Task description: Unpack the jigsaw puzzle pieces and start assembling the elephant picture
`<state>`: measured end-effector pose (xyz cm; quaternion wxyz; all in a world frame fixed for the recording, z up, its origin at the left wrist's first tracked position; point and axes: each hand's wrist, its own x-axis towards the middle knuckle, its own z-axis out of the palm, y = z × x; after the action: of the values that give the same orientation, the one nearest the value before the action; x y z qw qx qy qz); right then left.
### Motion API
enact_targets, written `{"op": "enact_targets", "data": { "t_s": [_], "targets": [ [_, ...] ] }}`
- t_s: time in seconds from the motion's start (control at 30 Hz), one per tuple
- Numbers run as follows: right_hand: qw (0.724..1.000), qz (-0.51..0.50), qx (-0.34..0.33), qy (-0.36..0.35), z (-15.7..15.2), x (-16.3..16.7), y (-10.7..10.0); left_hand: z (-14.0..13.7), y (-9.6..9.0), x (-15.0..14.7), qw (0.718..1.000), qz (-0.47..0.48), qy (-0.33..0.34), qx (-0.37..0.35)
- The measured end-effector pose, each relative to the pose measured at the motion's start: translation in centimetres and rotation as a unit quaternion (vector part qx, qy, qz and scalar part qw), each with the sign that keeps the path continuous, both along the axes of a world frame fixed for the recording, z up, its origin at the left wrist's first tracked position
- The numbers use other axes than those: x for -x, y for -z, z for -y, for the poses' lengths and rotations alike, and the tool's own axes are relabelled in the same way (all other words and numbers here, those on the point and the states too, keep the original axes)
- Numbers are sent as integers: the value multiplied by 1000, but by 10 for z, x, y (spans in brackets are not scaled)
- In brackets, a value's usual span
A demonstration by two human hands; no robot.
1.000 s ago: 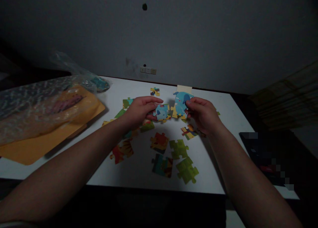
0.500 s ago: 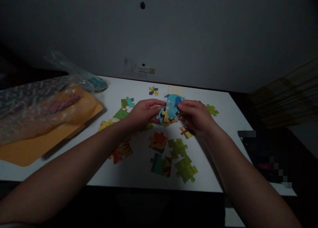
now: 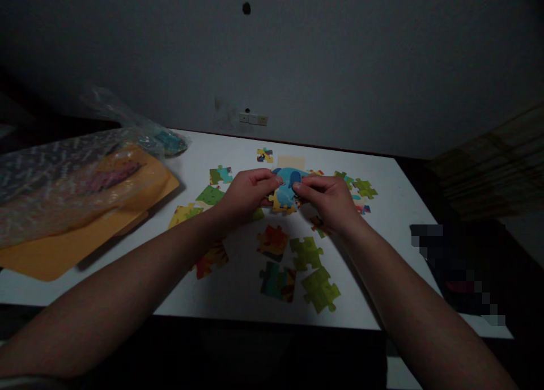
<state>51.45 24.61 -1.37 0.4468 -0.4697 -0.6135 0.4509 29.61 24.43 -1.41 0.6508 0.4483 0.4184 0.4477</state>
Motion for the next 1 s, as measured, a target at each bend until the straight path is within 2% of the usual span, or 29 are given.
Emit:
{"op": "enact_targets", "data": {
  "t_s": [0.2, 0.3, 0.37, 0.47, 0.53, 0.7, 0.8, 1.0],
  "targets": [
    [998, 44, -38, -20, 3, 4, -1, 5, -2, 0, 997, -69, 17, -22],
    [998, 27, -56, -5, 3, 5, -1, 3, -4, 3, 995, -100, -9, -28],
    [999, 8, -40, 17, 1, 2, -1, -1, -5, 7, 992, -114, -37, -25],
    [998, -2, -1, 64, -3, -6, -3, -8, -4, 13, 994, -84, -72, -22],
    [996, -18, 0, 89, -5, -11, -5, -12, -1, 16, 994, -66, -83, -20],
    [995, -72, 18, 73, -5, -14, -8, -11, 5, 15, 998, -47, -49, -8],
    [995, -75, 29, 54, -3, -10, -7, -8, 5, 13, 998, -62, -26, 2],
    [997, -56, 7, 56, -2, -9, -7, -6, 2, 12, 999, -48, -11, 11]
  ]
}}
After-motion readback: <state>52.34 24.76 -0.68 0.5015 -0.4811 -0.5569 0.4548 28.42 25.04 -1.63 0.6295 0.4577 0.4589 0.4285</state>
